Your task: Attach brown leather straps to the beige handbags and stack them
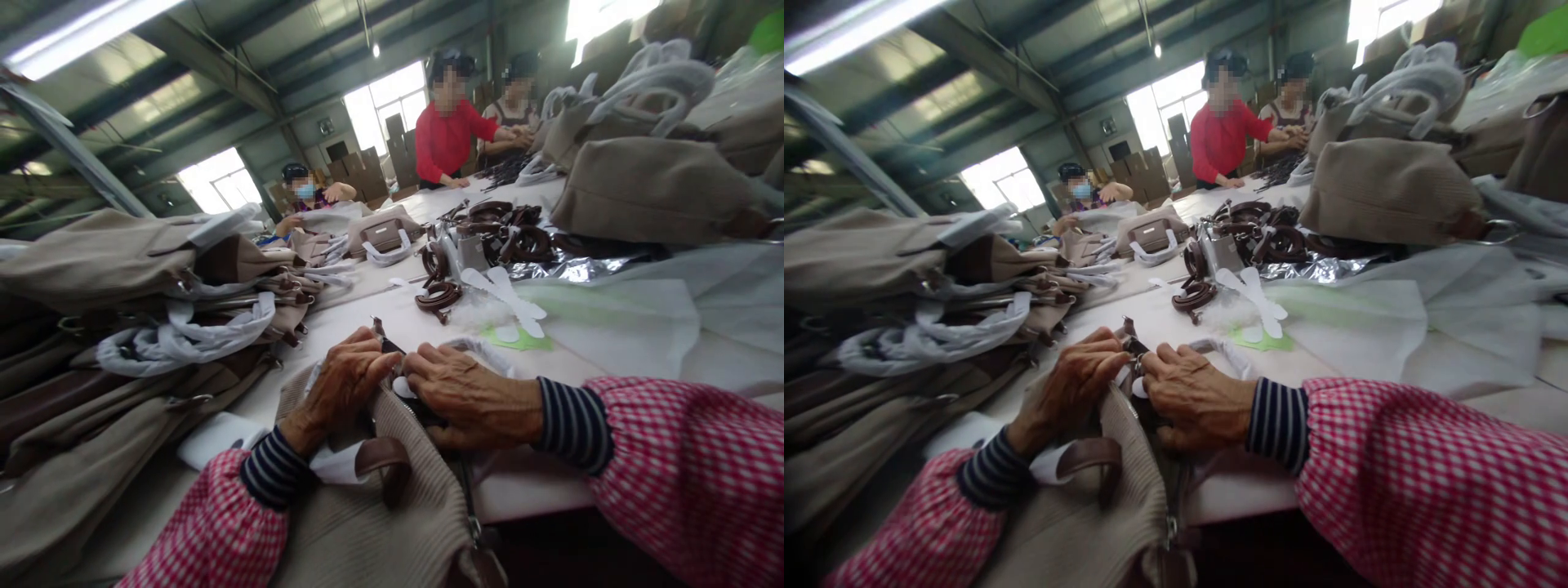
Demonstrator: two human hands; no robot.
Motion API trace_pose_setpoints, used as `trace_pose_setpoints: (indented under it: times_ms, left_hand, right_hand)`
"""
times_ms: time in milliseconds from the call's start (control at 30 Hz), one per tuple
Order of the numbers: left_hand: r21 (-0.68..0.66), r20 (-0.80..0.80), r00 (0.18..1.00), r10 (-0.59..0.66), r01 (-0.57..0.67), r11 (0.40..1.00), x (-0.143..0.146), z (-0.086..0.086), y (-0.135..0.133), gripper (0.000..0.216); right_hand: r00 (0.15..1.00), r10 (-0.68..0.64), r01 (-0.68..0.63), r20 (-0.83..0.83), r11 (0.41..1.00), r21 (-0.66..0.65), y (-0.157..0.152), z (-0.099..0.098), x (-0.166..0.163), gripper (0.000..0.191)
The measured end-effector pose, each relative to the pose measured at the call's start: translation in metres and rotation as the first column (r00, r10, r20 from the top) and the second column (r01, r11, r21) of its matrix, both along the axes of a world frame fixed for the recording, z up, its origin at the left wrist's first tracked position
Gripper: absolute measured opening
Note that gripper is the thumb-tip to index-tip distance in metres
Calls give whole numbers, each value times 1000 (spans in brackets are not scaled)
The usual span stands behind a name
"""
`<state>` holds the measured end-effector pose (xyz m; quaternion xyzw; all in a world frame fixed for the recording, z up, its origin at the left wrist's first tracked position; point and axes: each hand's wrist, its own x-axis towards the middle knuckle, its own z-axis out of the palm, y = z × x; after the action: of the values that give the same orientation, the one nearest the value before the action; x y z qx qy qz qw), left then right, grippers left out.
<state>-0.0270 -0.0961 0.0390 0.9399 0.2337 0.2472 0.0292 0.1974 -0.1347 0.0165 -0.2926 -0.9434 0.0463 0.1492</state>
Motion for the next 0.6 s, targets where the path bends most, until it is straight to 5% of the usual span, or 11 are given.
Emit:
trace_pose_setpoints:
  times_ms: [167,267,400,600]
  left_hand:
    - [1,21,1000,4,-4,1000,1,-1,3,47]
    - [-7,106,994,25,-24,1000,-4,-2,4,48]
    - [-33,231,969,86,-80,996,-9,4,1,52]
    - [-31,47,999,-6,7,999,11,31,6,56]
  right_hand:
    - [971,-87,65,-222,992,-104,5,11,5,25]
    - [939,-90,76,-332,996,-56,11,14,-8,28]
    - [964,69,-74,-258,997,-8,19,-12,-34,31]
    - [952,195,-192,-238,981,35,22,-37,-35,37]
